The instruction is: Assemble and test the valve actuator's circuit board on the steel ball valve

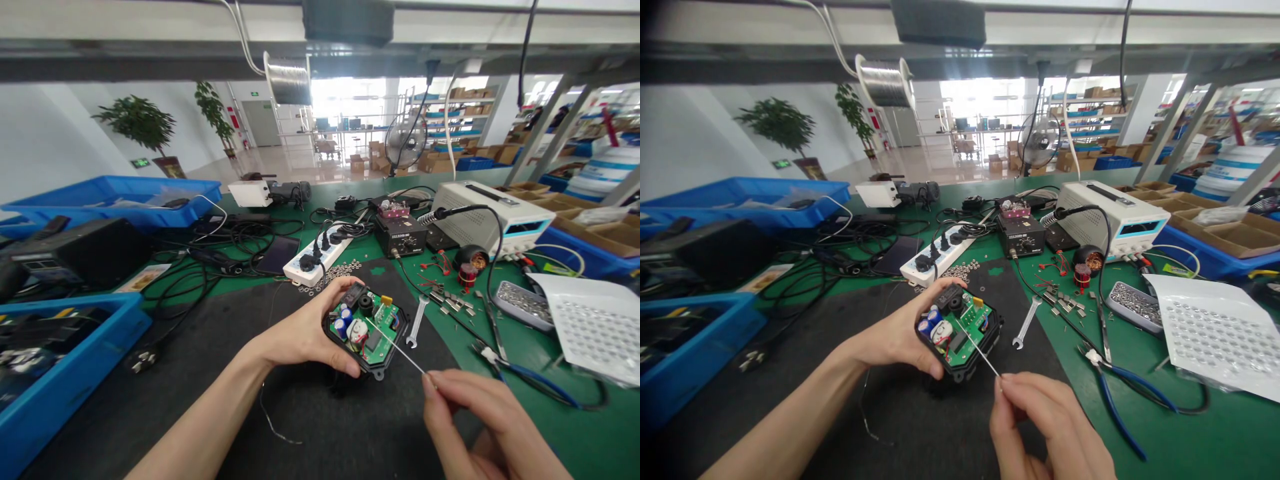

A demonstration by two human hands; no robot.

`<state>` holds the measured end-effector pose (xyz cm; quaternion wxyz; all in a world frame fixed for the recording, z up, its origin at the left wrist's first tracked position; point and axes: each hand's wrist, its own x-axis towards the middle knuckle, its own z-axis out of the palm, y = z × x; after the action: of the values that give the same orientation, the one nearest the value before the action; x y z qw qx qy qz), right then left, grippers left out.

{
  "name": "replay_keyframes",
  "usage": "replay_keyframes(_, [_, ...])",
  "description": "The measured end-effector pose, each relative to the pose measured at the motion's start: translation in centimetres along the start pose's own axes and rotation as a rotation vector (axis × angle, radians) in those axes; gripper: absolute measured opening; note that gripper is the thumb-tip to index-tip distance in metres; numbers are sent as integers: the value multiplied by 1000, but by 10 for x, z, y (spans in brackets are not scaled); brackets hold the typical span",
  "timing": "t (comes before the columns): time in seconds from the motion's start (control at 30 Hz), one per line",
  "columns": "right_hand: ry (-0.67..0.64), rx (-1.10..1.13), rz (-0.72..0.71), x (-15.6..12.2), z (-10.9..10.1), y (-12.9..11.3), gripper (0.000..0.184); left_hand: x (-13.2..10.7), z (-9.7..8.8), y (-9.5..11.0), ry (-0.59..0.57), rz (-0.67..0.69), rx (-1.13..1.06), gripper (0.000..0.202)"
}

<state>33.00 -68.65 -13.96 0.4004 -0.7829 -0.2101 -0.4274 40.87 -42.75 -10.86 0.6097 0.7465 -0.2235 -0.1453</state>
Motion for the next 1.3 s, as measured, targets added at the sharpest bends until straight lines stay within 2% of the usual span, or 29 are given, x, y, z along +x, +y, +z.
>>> replay_keyframes(0.13, [22, 11, -41, 3, 5, -2, 26, 0, 0, 1, -3, -5, 2, 112])
replay_keyframes(0.27, [66, 12, -13, 8, 8, -7, 18, 0, 0, 2, 5, -7, 16, 113])
replay_keyframes(0.43, [9, 2, -55, 3, 5, -1, 24, 0, 0, 2, 2, -15, 15, 113])
replay_keyframes(0.67, [38, -29, -47, 0, 4, 1, 23, 0, 1, 4, -16, 5, 3, 109])
replay_keyframes(0.83, [-19, -46, -99, 0, 4, 4, 25, 0, 1, 5, -12, 2, -1, 110])
replay_keyframes(1.13, [47, -38, -59, 5, 8, -4, 21, 1, 1, 5, -15, -13, -8, 109])
replay_keyframes(1.3, [17, -67, -83, 5, 7, -3, 22, 1, 0, 5, -22, -12, -6, 109])
